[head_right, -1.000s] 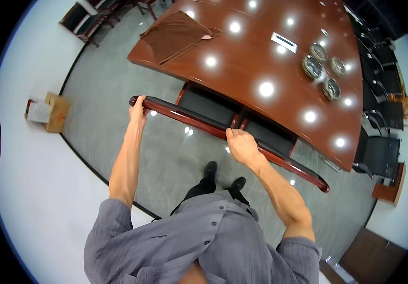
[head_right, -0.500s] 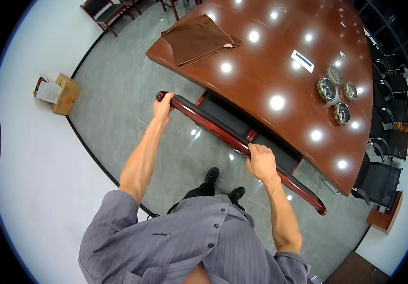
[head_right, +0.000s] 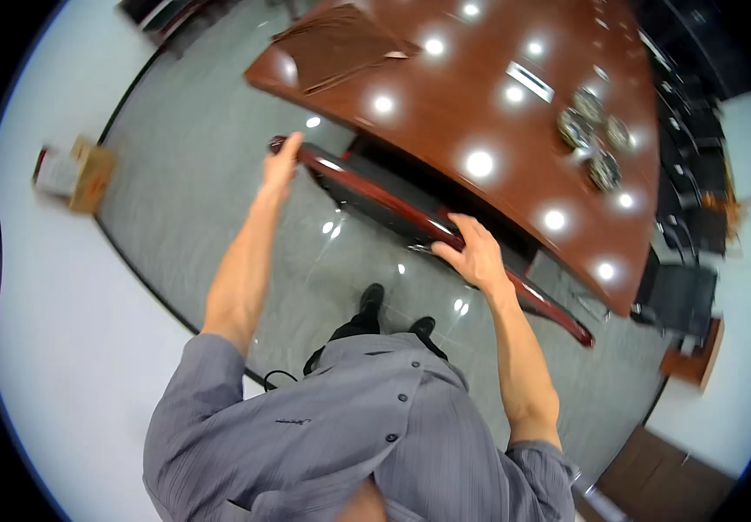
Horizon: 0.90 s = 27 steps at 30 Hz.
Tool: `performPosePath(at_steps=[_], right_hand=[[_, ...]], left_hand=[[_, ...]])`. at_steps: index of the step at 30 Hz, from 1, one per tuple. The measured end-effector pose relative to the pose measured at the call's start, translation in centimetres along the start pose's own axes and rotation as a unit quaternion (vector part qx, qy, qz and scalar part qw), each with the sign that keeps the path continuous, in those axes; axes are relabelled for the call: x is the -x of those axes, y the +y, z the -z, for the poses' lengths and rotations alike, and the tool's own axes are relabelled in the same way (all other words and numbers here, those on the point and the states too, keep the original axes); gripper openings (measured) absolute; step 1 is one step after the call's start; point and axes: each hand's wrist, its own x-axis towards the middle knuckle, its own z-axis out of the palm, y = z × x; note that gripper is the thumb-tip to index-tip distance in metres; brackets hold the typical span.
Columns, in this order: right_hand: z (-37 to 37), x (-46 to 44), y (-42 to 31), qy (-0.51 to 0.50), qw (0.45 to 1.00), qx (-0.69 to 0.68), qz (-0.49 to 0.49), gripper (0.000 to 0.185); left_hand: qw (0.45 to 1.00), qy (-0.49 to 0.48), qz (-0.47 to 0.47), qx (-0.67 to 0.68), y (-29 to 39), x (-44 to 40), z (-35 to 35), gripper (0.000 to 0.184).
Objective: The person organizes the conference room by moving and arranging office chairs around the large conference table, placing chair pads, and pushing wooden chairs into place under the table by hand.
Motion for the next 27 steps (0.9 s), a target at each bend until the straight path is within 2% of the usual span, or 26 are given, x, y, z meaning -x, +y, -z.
performPosePath(at_steps=[1,2,3,4,5,6,7,8,9,10,11,12,13,15,17,19,20,27], right_hand=[[0.5,1.1,0.7,0.035,0.999,-0.039,-0.011,0.052],[1.7,2.6,1.1,0.069,0.995,-0.047,-0.056,0.051],[3.0,3.9,1.8,0.103,0.989,-0.055,-0.096,0.05],[4.6,5.9,2.9,0.129,0.983,-0.031,-0.129,0.049],[5.7,8.0,4.2,0.156,0.975,-0.002,-0.16,0.049],[6.5,10.5,5.9,0.16,0.971,0.065,-0.165,0.051],[7.1,12.9,7.8,0.162,0.963,0.131,-0.171,0.053],[7.7,15.3,9.0,0.169,0.959,0.135,-0.184,0.053],[8.3,17.2,10.4,0.123,0.961,0.155,-0.195,0.054],[8.6,18.9,11.1,0.073,0.96,0.171,-0.208,0.055],[8.6,19.8,11.3,0.079,0.957,0.171,-0.223,0.055],[8.7,20.3,11.7,0.066,0.955,0.182,-0.227,0.054],[8.9,21.0,12.1,0.051,0.951,0.195,-0.233,0.054],[8.1,21.0,14.3,0.106,0.947,0.223,-0.203,0.048],[7.8,21.1,15.8,0.072,0.938,0.231,-0.248,0.046],[7.9,20.5,16.3,0.092,0.936,0.237,-0.244,0.045],[7.4,20.9,15.7,0.099,0.936,0.243,-0.234,0.044],[7.2,21.1,15.3,0.075,0.918,0.284,-0.265,0.052]], left_hand=[[1.0,0.003,-0.029,-0.004,0.9,0.9,0.3,0.059],[0.995,0.028,-0.095,-0.028,2.3,2.4,0.6,0.071],[0.949,0.176,-0.197,-0.175,0.6,1.6,0.5,0.083],[0.937,0.184,-0.241,-0.172,1.9,4.2,0.5,0.087],[0.933,0.161,-0.275,-0.169,4.5,8.0,-0.2,0.076],[0.923,0.076,-0.348,-0.148,4.8,10.1,-1.0,0.065],[0.889,-0.001,-0.423,-0.175,5.1,12.4,-2.4,0.059],[0.847,-0.115,-0.478,-0.203,6.5,15.4,-3.8,0.062],[0.749,-0.163,-0.579,-0.277,7.3,18.1,-5.5,0.067],[0.694,-0.224,-0.619,-0.291,6.2,19.9,-7.4,0.073],[0.678,-0.327,-0.596,-0.278,4.9,21.2,-9.7,0.076],[0.667,-0.383,-0.568,-0.293,4.0,22.6,-11.8,0.078],[0.636,-0.422,-0.56,-0.324,3.6,23.7,-13.6,0.076],[0.606,-0.502,-0.516,-0.338,3.1,24.4,-17.3,0.071],[0.581,-0.514,-0.531,-0.34,2.8,24.6,-19.3,0.051],[0.579,-0.517,-0.539,-0.328,2.8,24.0,-19.6,0.048],[0.574,-0.494,-0.577,-0.304,2.6,24.0,-19.7,0.049],[0.589,-0.486,-0.567,-0.307,2.6,24.8,-19.9,0.045]])
